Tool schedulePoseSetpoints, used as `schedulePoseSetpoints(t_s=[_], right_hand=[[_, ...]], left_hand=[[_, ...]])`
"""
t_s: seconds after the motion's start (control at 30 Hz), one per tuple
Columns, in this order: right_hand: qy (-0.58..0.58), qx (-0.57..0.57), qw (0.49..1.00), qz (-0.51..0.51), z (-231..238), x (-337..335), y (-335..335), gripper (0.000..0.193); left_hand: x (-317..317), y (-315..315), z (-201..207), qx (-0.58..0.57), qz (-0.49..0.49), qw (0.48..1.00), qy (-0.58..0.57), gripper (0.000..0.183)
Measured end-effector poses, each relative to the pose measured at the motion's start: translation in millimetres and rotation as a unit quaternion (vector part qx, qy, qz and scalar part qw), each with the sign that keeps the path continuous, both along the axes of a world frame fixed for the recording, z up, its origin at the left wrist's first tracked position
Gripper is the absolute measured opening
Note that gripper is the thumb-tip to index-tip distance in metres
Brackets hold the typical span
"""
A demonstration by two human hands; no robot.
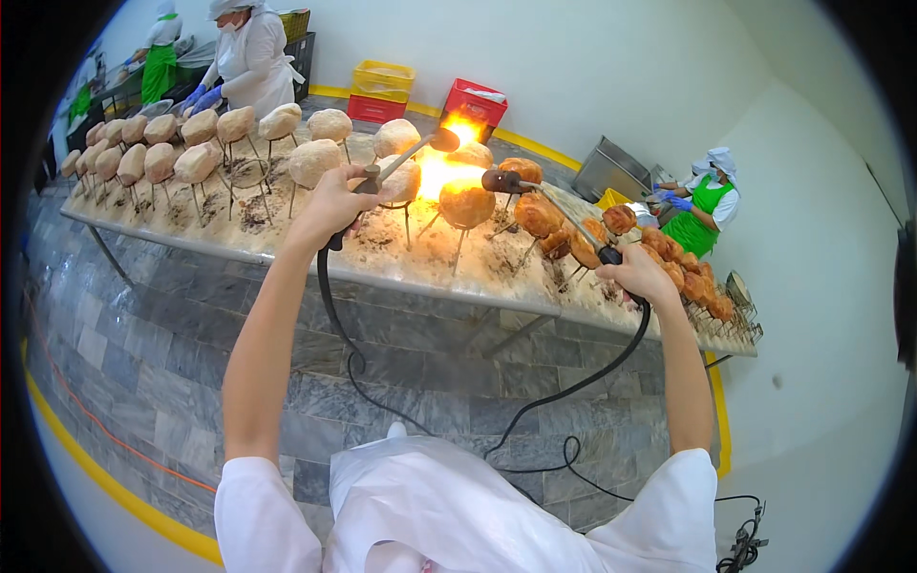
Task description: The person uses two handheld blowtorches to toast round dough items mounted on metal stands. They move the torches back and forth along the line, browning the surfaces while other workers in the background handle additional dough pieces.
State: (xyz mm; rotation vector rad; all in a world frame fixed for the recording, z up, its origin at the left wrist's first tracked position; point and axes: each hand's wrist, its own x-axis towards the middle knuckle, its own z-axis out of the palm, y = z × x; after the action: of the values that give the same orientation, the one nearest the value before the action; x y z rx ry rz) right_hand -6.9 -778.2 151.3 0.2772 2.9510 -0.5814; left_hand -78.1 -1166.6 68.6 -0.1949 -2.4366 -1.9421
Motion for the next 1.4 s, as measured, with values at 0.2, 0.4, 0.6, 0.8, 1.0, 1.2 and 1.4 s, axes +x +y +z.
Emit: schedulePoseSetpoints(t_s=[0.2, 0.4, 0.6, 0.8, 1.0, 1.2, 1.4], right_hand=[[0.054, 0.067, 0.996, 0.025, -17.8, -71.0, 16.8, 0.032], [0.087, 0.047, 0.995, 0.017, -23.8, -106.0, 37.5, 0.033], [0.036, 0.004, 0.998, 0.049, -1.6, -102.7, 59.4, 0.028], [-0.010, -0.061, 0.998, 0.034, -16.0, -107.7, 87.1, 0.023], [-0.005, -0.142, 0.990, -0.016, -33.2, -95.1, 86.3, 0.023], [0.022, -0.060, 0.998, -0.019, -7.1, -109.0, 27.4, 0.022], [0.001, 0.061, 0.998, -0.025, 34.4, -122.6, -50.7, 0.025]], left_hand=[[-7.5, 11.9, 7.8, -0.011, -0.008, 1.000, -0.010, 0.037], [-27.9, 20.5, 1.9, -0.011, -0.003, 1.000, 0.007, 0.044], [-39.4, 22.4, 0.4, -0.028, 0.021, 0.999, -0.010, 0.047], [-46.2, 12.5, -0.1, -0.025, 0.016, 0.999, -0.025, 0.046], [-63.9, -10.1, 6.7, -0.016, 0.008, 0.999, -0.037, 0.040], [-105.8, -61.2, -0.3, -0.046, -0.047, 0.997, -0.044, 0.037], [-148.1, -105.6, -6.8, -0.010, -0.090, 0.994, -0.060, 0.036]])
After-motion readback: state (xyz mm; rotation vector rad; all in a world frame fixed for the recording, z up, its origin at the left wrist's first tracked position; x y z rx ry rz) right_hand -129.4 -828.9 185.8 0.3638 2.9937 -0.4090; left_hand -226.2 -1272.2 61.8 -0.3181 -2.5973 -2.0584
